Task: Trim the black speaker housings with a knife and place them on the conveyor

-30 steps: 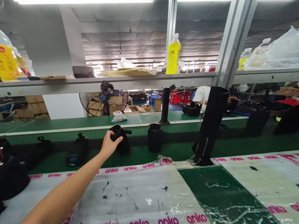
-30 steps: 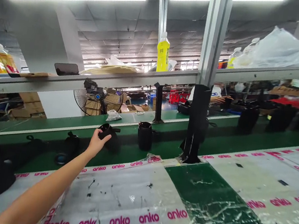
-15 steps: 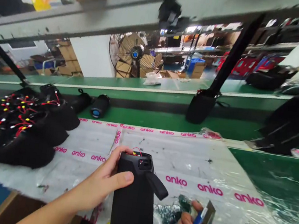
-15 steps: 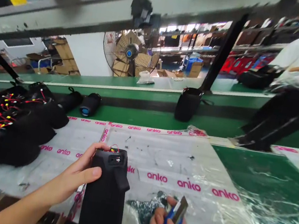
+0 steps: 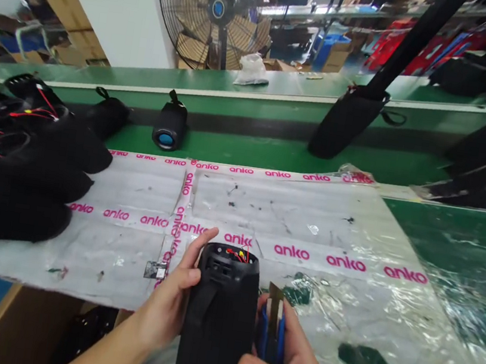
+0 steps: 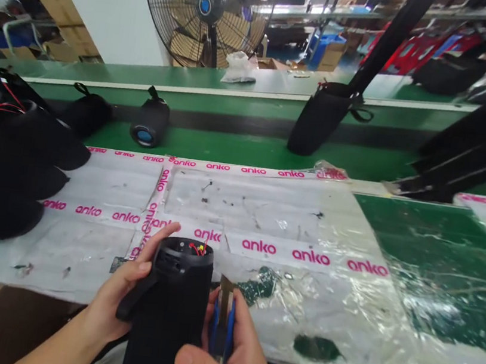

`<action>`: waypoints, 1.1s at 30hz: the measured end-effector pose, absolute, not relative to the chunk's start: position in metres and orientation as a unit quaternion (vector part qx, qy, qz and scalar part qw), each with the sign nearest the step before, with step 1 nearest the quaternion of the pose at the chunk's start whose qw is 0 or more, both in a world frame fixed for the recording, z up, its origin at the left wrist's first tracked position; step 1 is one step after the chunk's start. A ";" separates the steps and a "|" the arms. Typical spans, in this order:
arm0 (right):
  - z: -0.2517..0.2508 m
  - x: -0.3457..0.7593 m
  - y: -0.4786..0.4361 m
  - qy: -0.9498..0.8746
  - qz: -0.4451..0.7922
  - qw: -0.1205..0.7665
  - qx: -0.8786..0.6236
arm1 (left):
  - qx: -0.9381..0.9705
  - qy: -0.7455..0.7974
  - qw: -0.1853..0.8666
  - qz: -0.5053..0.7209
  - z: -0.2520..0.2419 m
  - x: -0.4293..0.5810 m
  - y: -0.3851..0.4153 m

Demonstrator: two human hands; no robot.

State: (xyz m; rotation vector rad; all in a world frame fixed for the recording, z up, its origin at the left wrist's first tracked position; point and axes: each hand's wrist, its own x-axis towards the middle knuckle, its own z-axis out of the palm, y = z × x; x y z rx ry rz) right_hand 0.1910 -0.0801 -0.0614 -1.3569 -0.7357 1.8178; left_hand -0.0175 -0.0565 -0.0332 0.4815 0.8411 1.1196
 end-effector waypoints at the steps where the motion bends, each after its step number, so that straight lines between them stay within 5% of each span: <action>1: -0.062 0.192 -0.081 -0.282 0.709 0.366 -0.533 | 0.213 0.381 0.740 0.511 -0.032 -0.015 -0.056; 9: -0.053 0.196 -0.081 -0.266 0.715 0.352 -0.542 | 0.279 0.477 0.678 0.483 -0.046 -0.014 -0.065; 15: -0.046 0.186 -0.086 -0.286 0.722 0.355 -0.520 | 0.594 0.487 0.475 0.430 -0.041 -0.025 -0.061; 20: -0.039 0.208 -0.093 -0.321 0.694 0.309 -0.566 | 0.605 0.464 0.492 0.421 -0.030 -0.023 -0.042; 33: -0.004 0.261 -0.080 -0.825 0.209 0.138 -0.507 | 0.665 0.394 0.551 0.315 -0.026 -0.004 -0.053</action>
